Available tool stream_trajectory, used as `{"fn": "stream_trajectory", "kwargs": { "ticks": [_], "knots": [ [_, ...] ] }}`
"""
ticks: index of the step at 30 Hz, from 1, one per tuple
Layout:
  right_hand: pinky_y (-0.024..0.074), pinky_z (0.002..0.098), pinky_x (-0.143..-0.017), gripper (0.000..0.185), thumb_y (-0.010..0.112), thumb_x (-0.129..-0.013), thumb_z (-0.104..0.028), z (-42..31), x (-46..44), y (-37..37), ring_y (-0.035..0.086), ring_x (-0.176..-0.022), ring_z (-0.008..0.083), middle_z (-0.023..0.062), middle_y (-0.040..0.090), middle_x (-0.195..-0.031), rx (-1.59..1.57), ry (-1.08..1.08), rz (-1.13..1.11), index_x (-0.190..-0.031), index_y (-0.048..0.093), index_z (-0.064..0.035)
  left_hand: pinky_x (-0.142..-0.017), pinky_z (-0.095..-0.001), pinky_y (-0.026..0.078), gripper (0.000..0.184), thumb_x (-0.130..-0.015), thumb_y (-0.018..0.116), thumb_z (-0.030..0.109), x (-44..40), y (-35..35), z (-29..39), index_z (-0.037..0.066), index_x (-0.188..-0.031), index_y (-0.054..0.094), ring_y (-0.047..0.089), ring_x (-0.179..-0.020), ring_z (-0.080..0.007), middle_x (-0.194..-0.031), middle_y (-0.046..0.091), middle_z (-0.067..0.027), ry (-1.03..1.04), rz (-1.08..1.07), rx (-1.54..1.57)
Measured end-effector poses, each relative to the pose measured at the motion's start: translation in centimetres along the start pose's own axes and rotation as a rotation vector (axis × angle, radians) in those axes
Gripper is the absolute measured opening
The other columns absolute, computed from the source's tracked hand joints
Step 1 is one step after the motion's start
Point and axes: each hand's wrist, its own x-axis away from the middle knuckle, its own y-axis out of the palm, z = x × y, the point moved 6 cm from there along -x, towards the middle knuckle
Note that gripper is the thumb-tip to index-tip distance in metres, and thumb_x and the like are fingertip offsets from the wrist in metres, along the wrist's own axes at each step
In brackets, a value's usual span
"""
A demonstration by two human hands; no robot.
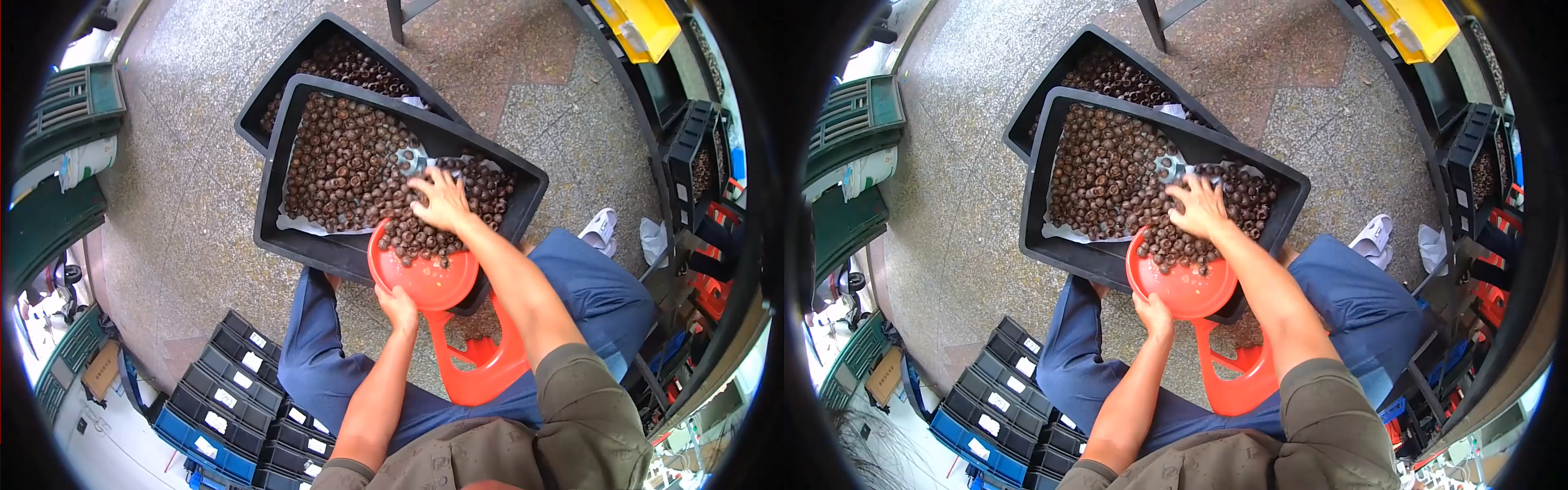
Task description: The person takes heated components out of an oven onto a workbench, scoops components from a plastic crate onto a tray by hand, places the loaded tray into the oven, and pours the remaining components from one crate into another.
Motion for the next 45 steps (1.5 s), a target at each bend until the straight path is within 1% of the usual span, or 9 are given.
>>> {"fn": "stream_trajectory", "kwargs": {
  "ticks": [10, 17, 21, 22, 27, 29, 33, 35, 45],
  "knots": [
    [0.0380, 0.0539, -0.100, 0.066, 0.074, -0.080, -0.045, -6.5, 13.4, 2.1, 0.045, -0.130, 0.0333, 0.0104, 0.052, -0.138, -0.129, -0.122, 0.060, -0.141, 0.056, -0.0289, -0.102, -0.0357, 0.050, 0.072, -0.076, 0.037, -0.015, -1.1, 0.4, -0.6, 0.002, -0.145, 0.045, 0.062, -0.118, -0.0232, -0.134, 0.059, -0.0127, -0.207, -0.342, 0.466],
    [0.0328, 0.0635, -0.107, 0.066, 0.076, -0.081, -0.040, -11.8, 17.8, -1.6, 0.039, -0.142, 0.0358, 0.0089, 0.044, -0.153, -0.073, -0.318, 0.052, -0.143, 0.055, -0.0299, -0.102, -0.0425, 0.053, 0.071, -0.075, 0.038, -0.013, 0.5, -2.2, -0.8, 0.005, -0.143, 0.046, 0.060, -0.122, -0.0314, -0.138, 0.057, -0.0138, -0.336, -0.455, 0.660],
    [0.0348, 0.0586, -0.109, 0.063, 0.072, -0.084, -0.032, -13.4, 19.7, -5.7, 0.037, -0.143, 0.0388, 0.0102, 0.044, -0.153, -0.115, -0.495, 0.175, -0.143, 0.053, -0.0227, -0.105, -0.0455, 0.051, 0.068, -0.073, 0.042, -0.011, 1.9, -4.6, 0.8, 0.003, -0.140, 0.046, 0.060, -0.121, -0.0309, -0.134, 0.058, -0.0137, -0.222, -0.461, 0.736],
    [0.0353, 0.0522, -0.111, 0.059, 0.068, -0.087, -0.027, -13.6, 20.4, -7.4, 0.041, -0.139, 0.0391, 0.0145, 0.046, -0.150, -0.102, -0.557, 0.286, -0.142, 0.052, -0.0128, -0.105, -0.0461, 0.050, 0.068, -0.072, 0.043, -0.010, 2.2, -5.0, 1.5, 0.003, -0.139, 0.046, 0.060, -0.120, -0.0309, -0.131, 0.059, -0.0129, -0.185, -0.493, 0.779],
    [0.0350, 0.0494, -0.112, 0.057, 0.060, -0.093, -0.023, -9.5, 23.1, -16.6, 0.046, -0.131, 0.0412, 0.0224, 0.048, -0.143, -0.168, -0.099, 0.778, -0.144, 0.046, -0.0011, -0.105, -0.0463, 0.050, 0.069, -0.072, 0.043, -0.010, 5.4, -8.4, 7.0, 0.002, -0.140, 0.045, 0.060, -0.119, -0.0310, -0.129, 0.059, -0.0131, -0.058, -0.484, 0.792],
    [0.0389, 0.0393, -0.109, 0.052, 0.053, -0.102, -0.030, -6.4, 23.5, -16.5, 0.052, -0.127, 0.0325, 0.0200, 0.054, -0.136, -0.592, 0.132, 0.510, -0.142, 0.046, 0.0030, -0.105, -0.0466, 0.050, 0.070, -0.072, 0.042, -0.009, 7.3, -9.8, 9.2, 0.001, -0.141, 0.044, 0.060, -0.119, -0.0314, -0.130, 0.059, -0.0135, -0.008, -0.511, 0.803],
    [0.0412, 0.0320, -0.103, 0.046, 0.041, -0.110, -0.038, -5.2, 27.6, -14.9, 0.055, -0.111, 0.0144, 0.0045, 0.063, -0.112, -1.201, 0.012, 0.237, -0.125, 0.058, 0.0019, -0.105, -0.0462, 0.050, 0.068, -0.072, 0.042, -0.007, 14.2, -12.3, 15.2, -0.003, -0.141, 0.044, 0.059, -0.121, -0.0327, -0.132, 0.058, -0.0162, 0.047, -0.565, 0.768],
    [0.0394, 0.0311, -0.105, 0.041, 0.041, -0.110, -0.035, -8.4, 32.6, -19.8, 0.051, -0.118, 0.0136, 0.0047, 0.059, -0.121, -1.256, -0.085, 0.226, -0.125, 0.057, 0.0003, -0.102, -0.0442, 0.051, 0.066, -0.072, 0.041, -0.007, 18.6, -13.7, 18.9, -0.006, -0.138, 0.045, 0.061, -0.119, -0.0313, -0.130, 0.060, -0.0169, 0.106, -0.620, 0.746],
    [0.0378, 0.0330, -0.111, 0.052, 0.045, -0.109, -0.034, -8.5, 58.5, -32.1, 0.048, -0.128, 0.0149, 0.0091, 0.053, -0.139, -1.377, -0.110, 0.785, -0.147, 0.041, 0.0006, -0.104, -0.0402, 0.048, 0.059, -0.082, 0.044, 0.001, 41.1, -11.4, 27.7, -0.008, -0.140, 0.041, 0.060, -0.120, -0.0285, -0.135, 0.056, -0.0202, 0.354, -1.149, 0.479]
  ]
}}
